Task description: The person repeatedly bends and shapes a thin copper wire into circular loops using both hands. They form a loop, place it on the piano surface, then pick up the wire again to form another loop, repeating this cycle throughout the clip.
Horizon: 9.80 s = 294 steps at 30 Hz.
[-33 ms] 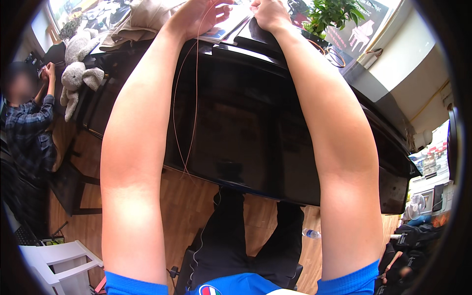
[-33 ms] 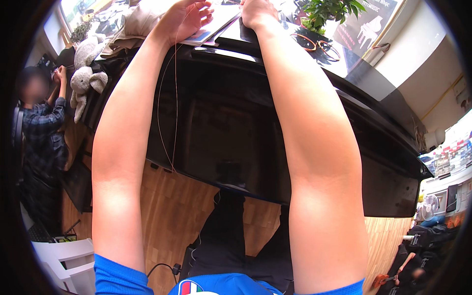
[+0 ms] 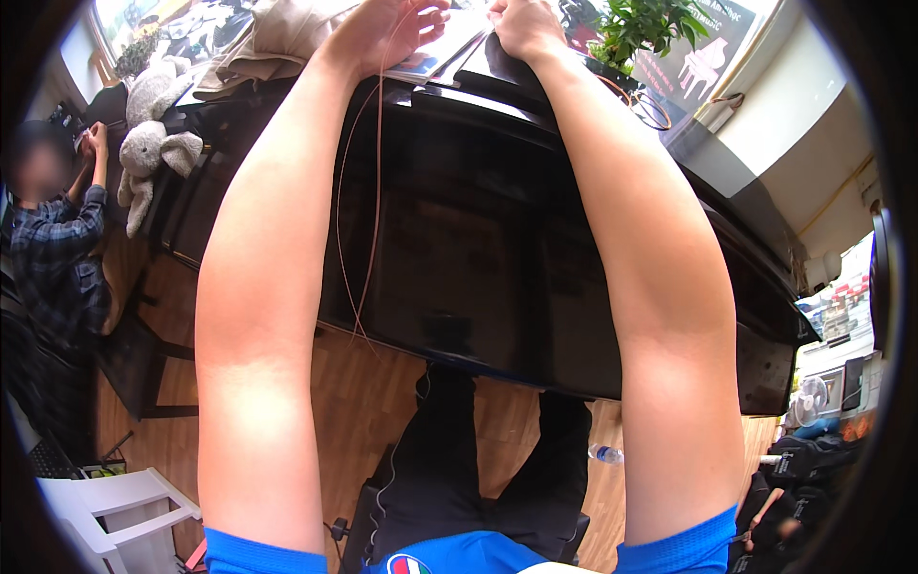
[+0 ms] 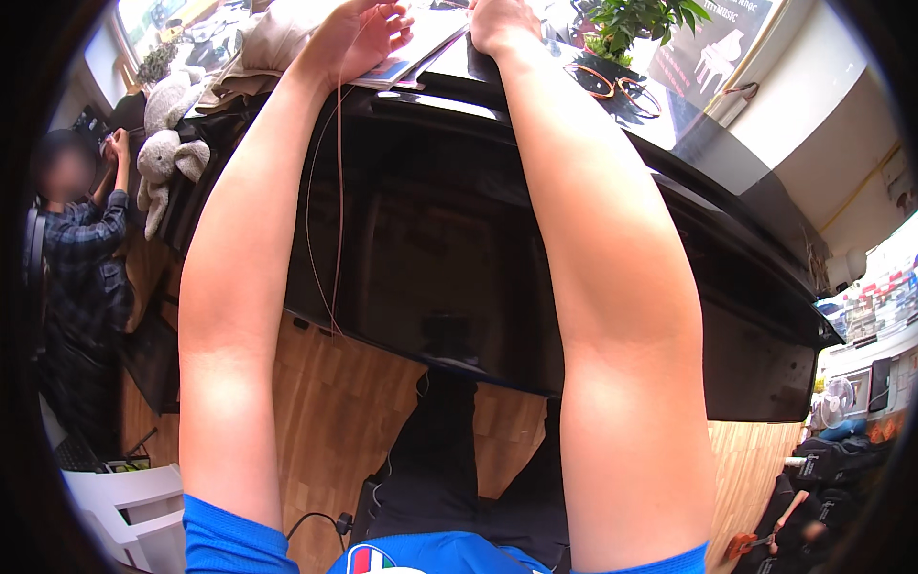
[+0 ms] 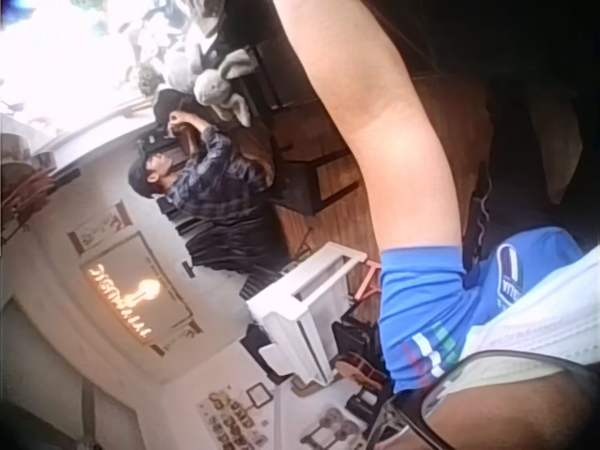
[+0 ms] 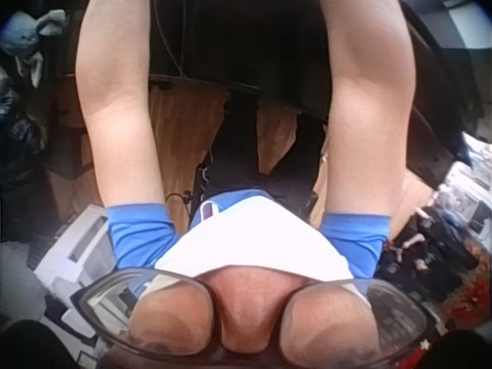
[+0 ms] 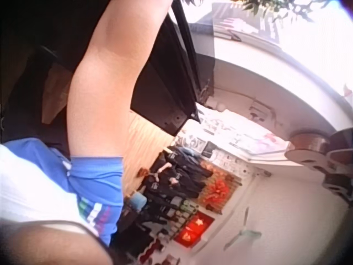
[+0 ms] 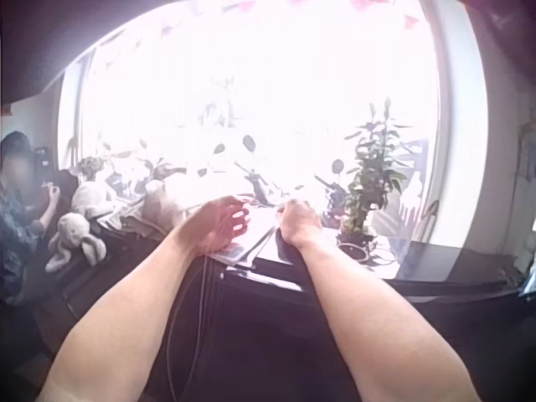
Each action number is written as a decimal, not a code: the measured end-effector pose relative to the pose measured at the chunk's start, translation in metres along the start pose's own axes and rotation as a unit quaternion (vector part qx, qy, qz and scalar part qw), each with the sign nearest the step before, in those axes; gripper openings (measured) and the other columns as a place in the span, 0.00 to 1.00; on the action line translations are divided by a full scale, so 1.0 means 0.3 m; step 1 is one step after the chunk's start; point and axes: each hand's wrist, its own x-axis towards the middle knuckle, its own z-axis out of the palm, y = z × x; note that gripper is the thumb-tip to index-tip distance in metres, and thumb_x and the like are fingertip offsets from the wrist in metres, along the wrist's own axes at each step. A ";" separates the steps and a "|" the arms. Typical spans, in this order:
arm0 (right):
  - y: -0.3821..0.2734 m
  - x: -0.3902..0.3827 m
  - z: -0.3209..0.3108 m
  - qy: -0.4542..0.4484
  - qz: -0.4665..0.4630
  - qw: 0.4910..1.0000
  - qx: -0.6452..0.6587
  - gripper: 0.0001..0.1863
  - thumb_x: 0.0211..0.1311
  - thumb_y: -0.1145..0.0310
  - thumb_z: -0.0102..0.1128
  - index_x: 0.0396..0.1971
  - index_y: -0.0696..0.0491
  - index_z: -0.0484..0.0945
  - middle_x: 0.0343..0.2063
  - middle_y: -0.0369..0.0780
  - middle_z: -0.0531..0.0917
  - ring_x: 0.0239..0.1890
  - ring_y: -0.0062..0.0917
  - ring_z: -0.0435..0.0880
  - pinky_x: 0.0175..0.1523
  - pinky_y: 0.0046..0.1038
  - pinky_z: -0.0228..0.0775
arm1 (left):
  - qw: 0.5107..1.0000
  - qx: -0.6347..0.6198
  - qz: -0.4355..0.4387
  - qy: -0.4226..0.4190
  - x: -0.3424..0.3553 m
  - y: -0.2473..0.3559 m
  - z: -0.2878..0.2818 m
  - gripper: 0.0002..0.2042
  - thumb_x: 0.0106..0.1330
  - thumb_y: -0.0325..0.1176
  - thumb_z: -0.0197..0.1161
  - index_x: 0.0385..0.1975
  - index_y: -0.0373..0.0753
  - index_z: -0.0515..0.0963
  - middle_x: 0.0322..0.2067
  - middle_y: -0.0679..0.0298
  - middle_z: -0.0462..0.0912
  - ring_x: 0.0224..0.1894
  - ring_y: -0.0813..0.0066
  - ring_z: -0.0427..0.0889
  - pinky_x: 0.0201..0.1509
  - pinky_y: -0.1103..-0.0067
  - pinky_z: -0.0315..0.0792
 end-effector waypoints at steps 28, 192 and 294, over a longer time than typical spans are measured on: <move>0.076 0.050 0.025 0.069 -0.007 0.901 0.429 0.25 0.52 0.77 0.72 0.50 0.67 0.74 0.34 0.48 0.88 0.29 0.27 0.88 0.34 0.25 0.80 | 0.931 0.338 -0.102 0.098 0.053 -0.018 0.087 0.24 0.76 0.50 0.53 0.64 0.42 0.70 0.55 0.56 0.78 0.54 0.78 0.79 0.52 0.86 0.77; 0.417 -1.369 -0.777 -0.164 0.129 0.955 0.211 0.23 0.60 0.71 0.57 0.56 0.62 0.71 0.44 0.53 0.85 0.50 0.37 0.86 0.56 0.34 0.75 | 0.903 0.374 -0.081 -0.194 -0.561 -0.705 1.080 0.14 0.75 0.40 0.57 0.41 0.35 0.83 0.24 0.72 0.74 0.29 0.84 0.68 0.33 0.82 0.65; 0.423 -1.242 -0.939 -0.426 0.153 0.859 0.239 0.21 0.77 0.60 0.48 0.31 0.59 0.82 0.15 0.27 0.65 0.18 0.11 0.57 0.25 0.20 0.51 | 0.964 0.225 -0.043 -0.136 -0.590 -0.714 1.002 0.11 0.68 0.39 0.67 0.38 0.37 0.87 0.33 0.64 0.89 0.38 0.83 0.84 0.45 0.84 0.76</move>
